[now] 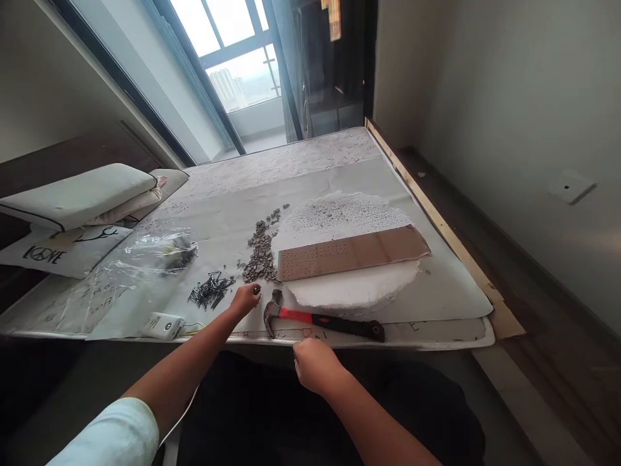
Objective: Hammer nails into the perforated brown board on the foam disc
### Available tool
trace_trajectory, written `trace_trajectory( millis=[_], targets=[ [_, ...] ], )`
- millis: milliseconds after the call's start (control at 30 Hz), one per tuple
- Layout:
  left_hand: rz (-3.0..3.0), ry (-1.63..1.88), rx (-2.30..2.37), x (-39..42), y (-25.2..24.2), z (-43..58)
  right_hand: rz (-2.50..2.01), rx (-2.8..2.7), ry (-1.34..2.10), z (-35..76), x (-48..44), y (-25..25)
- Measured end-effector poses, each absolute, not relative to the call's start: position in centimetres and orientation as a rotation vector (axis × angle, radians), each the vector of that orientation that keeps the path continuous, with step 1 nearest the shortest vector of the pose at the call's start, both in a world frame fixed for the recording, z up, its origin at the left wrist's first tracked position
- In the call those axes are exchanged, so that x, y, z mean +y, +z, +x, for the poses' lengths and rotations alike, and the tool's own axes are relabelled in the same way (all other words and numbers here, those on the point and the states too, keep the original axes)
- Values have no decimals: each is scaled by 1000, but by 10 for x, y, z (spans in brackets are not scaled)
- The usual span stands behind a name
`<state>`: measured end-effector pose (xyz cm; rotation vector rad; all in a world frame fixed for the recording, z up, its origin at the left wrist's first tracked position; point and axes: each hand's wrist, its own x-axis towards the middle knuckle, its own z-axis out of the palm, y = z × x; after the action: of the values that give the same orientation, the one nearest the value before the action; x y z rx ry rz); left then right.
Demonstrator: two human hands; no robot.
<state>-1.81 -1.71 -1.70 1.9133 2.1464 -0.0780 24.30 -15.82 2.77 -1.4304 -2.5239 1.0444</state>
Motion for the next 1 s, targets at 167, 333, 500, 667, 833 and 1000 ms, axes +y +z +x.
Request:
trace_trajectory(
  millis=[167, 333, 500, 667, 833, 1000],
  targets=[
    [2088, -266, 2124, -17, -11, -10, -1432, -2554, 1036, 242, -156, 25],
    [2161, -389, 2169, -14, 2, -17, -1458, -2555, 1036, 241, -155, 24],
    [2172, -385, 2094, -20, 6, -20, -1465, -2539, 1055, 239, -153, 22],
    [2216, -271, 1994, -37, -9, -16, -1478, -2527, 1071, 237, -153, 22],
    [2222, -106, 1962, -44, -23, -17, -1538, -2469, 1033, 236, -146, 22],
    [2203, 19, 1971, -46, -30, -24, -1836, -2282, 787, 237, -135, 10]
  ],
)
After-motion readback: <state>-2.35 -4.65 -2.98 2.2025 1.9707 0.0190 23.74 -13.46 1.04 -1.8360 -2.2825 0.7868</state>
